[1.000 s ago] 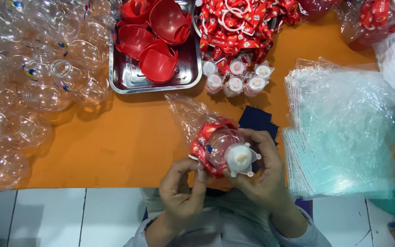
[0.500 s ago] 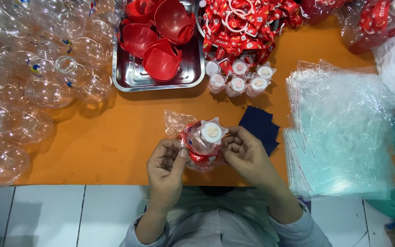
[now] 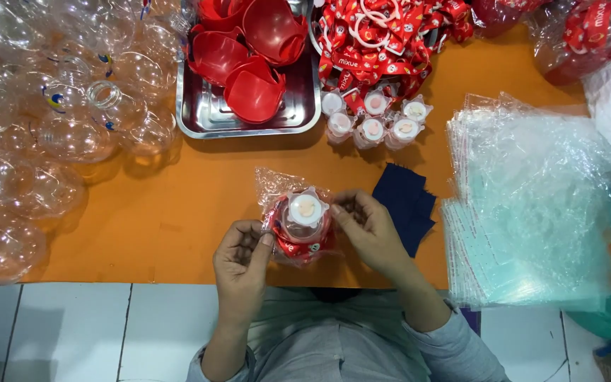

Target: Attaching a red lanyard to the neck of a clear plastic bottle and then placing the assembled item into a plastic bag.

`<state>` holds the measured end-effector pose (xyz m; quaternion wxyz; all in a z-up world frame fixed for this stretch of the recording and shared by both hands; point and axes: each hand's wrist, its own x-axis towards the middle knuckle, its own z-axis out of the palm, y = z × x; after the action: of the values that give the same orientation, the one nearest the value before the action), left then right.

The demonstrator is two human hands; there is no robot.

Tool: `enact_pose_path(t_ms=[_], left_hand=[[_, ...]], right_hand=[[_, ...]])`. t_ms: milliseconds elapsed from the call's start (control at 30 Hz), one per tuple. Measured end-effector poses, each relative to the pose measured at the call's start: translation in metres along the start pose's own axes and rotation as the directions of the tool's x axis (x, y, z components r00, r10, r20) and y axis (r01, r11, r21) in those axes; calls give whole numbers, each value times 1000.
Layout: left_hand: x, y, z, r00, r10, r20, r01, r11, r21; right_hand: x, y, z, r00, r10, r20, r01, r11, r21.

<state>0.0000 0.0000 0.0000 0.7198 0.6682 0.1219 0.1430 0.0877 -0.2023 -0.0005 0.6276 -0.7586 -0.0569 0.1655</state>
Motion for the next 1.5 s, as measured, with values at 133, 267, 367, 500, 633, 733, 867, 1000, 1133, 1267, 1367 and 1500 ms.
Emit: enact_pose_path(t_ms=[133,267,367,500,633,733,867,1000,1133,1267,1367,1500], left_hand=[[0,1,2,1000,7,12,-6,1000,-14],[2,4,4,1000,4,10,-3,1000,-28],[2,2,4,1000,10,10,-10,999,-39],[2,-4,3,1000,19,7,-19,998,-58],[1,-2,4,1000,10,-6,-10,1000,-28],[2,1,4,1000,16,-1,-16,1000,-20],[0,3,4,1000,26,15,-26,999,-19],[0,-1,2,1000,22,4,-22,1000,-5],[0,0,2,999,32,2,-32,999,-35],[1,6,3,1000,19,3,-19,999,-48],[5,17,2,1000,15,0,-15,997,-80],[14,43,0,998,59,34,-55,992,-113]], right_hand=[[1,-1,0,999,-26,-31,24,996,-87],[1,-9,-1,999,-20,-32,18,997,-77],[-6,-14,-3,1000,-9,8,9,1000,-5],[-14,-21,-3,998,21,52,-19,999,-48],[-12,-20,-2,1000,9,18,-8,997,-76],[-7,-21,-3,998,62,-5,-62,997,-56],[1,-16,-4,999,9,-53,-14,996,-85],[6,-14,-1,997,-44,-62,34,986,-160],[7,-11,0,993,-92,-80,74,976,-203],[4,-27,-1,992,-86,-96,54,952,-302],[0,-42,-6,981,-160,-107,114,932,-345],[-6,-64,-11,933,-338,-123,280,897,-343]])
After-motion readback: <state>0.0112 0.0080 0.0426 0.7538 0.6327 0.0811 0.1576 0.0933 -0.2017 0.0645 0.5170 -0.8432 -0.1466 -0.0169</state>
